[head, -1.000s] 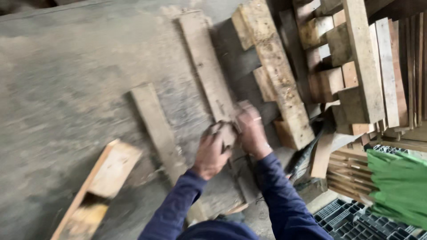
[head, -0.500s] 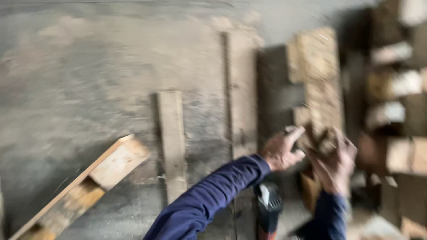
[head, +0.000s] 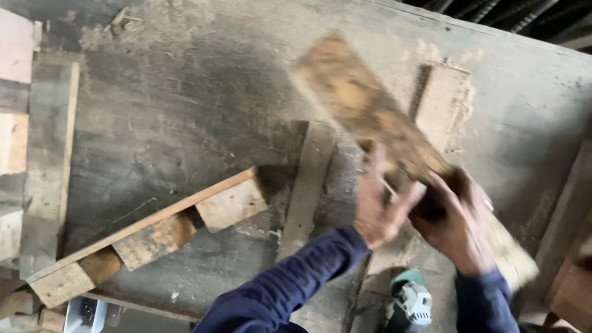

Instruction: The person uses an angle grinder to sand the edges and surfaces of a wooden pallet. They reposition the pallet on the workbench to access different sections, continuing to smooth the wood with the power tool.

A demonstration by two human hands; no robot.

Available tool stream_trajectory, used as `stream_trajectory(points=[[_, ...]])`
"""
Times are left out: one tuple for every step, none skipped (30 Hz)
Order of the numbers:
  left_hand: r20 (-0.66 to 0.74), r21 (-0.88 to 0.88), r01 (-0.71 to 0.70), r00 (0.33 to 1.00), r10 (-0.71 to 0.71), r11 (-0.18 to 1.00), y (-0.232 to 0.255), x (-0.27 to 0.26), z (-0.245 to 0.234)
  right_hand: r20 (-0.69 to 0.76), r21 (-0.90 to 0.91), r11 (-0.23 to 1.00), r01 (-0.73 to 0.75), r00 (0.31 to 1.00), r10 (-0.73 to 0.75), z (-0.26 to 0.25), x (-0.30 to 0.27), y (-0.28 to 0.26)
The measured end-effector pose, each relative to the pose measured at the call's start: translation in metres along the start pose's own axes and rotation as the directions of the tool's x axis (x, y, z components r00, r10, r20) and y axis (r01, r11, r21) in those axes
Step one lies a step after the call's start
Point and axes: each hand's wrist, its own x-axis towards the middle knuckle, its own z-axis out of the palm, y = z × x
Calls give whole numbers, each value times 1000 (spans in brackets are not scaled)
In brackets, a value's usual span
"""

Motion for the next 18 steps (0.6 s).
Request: stream_trajectory(points=[[-69, 10, -21, 997, 22, 1000, 1, 5, -20, 75, 53, 999, 13, 997, -17, 11, 22, -4], [-135, 19, -37, 990, 40, 999, 1, 9, -40, 86, 50, 991, 128, 988, -132, 22, 43, -8], [-175, 186, 14, 984, 19, 982, 0, 16, -59, 97, 50, 969, 241, 965, -245, 35, 64, -13], [-213, 347, 74, 977, 1, 935, -2, 21, -78, 125, 42, 955, 293, 947, -296, 47, 82, -20], [-203, 316, 140, 976, -77, 938, -5, 23, -95, 154, 35, 938, 345, 925, -346, 62, 99, -28], [-185, 289, 201, 971, -152, 936, -8, 24, -113, 178, 30, 919, 393, 903, -391, 73, 111, -35], [-165, 264, 263, 960, -225, 928, -12, 23, -127, 184, 8, 912, 411, 896, -405, 77, 118, -40], [-140, 298, 177, 980, -140, 938, -17, 20, -135, 194, -17, 904, 428, 888, -416, 80, 122, -43], [-112, 329, 90, 992, -55, 940, -22, 17, -141, 204, -42, 895, 444, 881, -428, 81, 126, -45], [-81, 353, 6, 996, 25, 936, -28, 14, -143, 219, -28, 902, 432, 883, -416, 81, 126, -46], [-74, 342, -35, 995, 64, 939, -34, 12, -142, 235, -15, 908, 418, 884, -403, 80, 124, -45], [-77, 335, -81, 991, 112, 939, -39, 11, -141, 244, 0, 909, 417, 881, -404, 81, 126, -44], [-81, 328, -126, 984, 161, 936, -42, 9, -138, 240, -46, 911, 411, 889, -389, 80, 124, -44], [-93, 338, -82, 988, 120, 938, -44, 6, -133, 231, -93, 909, 406, 897, -377, 81, 123, -44], [-105, 347, -39, 991, 80, 937, -45, 1, -128, 221, -139, 906, 400, 904, -365, 82, 119, -46], [-121, 359, 2, 992, 45, 933, -44, -4, -127, 237, -164, 917, 364, 917, -322, 87, 116, -49], [-127, 356, 40, 992, 6, 934, -42, -13, -124, 251, -189, 926, 328, 927, -277, 91, 110, -55], [-129, 356, 82, 991, -38, 931, -40, -27, -125, 265, -210, 935, 287, 937, -228, 95, 99, -62]])
